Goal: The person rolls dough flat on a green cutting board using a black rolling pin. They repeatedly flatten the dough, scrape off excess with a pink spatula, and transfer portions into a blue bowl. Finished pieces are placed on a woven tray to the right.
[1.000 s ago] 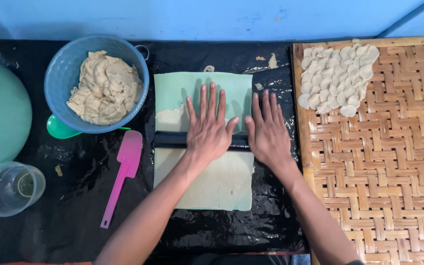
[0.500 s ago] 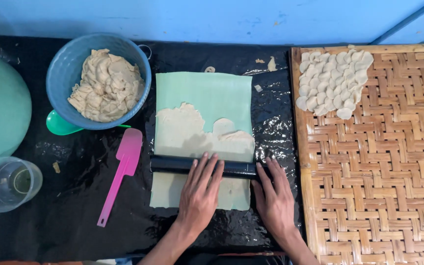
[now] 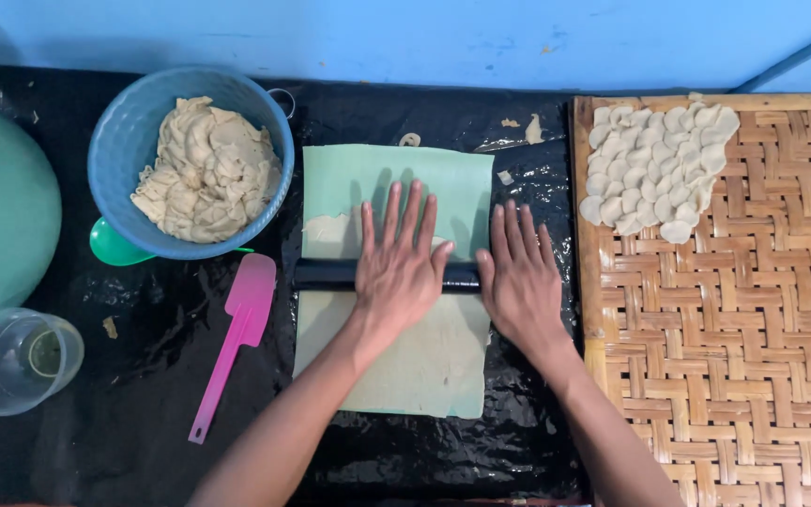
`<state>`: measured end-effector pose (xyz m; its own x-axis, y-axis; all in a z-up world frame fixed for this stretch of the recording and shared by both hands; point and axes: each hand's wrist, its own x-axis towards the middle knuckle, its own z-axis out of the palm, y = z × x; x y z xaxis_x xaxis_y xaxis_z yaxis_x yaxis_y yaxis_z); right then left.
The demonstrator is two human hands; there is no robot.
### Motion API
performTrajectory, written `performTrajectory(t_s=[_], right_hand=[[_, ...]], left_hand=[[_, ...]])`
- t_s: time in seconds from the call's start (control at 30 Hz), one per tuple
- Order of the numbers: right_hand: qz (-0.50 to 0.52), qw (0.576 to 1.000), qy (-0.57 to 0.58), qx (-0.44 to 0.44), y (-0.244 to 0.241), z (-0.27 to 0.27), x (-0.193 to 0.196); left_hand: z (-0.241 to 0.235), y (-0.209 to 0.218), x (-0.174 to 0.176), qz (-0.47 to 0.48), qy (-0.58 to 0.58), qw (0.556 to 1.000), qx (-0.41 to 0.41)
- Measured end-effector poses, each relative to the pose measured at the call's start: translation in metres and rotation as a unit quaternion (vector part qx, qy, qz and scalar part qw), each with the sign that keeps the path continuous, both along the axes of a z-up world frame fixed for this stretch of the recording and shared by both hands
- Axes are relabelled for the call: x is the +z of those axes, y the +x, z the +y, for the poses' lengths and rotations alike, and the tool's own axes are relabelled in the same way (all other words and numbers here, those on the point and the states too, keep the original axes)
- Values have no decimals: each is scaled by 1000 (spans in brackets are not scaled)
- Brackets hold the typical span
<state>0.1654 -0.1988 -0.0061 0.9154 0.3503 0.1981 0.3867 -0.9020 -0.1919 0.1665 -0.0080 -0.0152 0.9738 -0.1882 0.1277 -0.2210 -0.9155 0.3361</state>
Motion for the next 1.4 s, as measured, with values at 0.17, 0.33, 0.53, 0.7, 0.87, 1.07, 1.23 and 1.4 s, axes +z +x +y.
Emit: performTrajectory(t_s=[0.17,0.33,0.53,0.7,0.87,1.07,1.23,1.4], right_hand=[[19,1000,12,-5,45,3,-8],[7,999,43,-23,71,8,-9],[0,997,53,-49,34,6,-6],[-13,998,43,-48,-39,3,0],[-7,998,51,-47,-78,4,12],[-2,999,27,-23,-60,1,4],[-18,999,27,2,-16,4,3],[-33,999,7,2,37,5,-11]], left_hand=[[6,40,5,-16,-11,1000,12],[10,61,10,-78,-27,996,20],[12,21,10,-132,-60,989,16],[11,-85,-10,-77,-86,993,-24],[19,-120,11,-8,-60,996,-63],[12,-75,14,4,-28,998,-55],[10,-29,10,4,-8,999,-37],[10,22,-5,-26,26,999,-11]])
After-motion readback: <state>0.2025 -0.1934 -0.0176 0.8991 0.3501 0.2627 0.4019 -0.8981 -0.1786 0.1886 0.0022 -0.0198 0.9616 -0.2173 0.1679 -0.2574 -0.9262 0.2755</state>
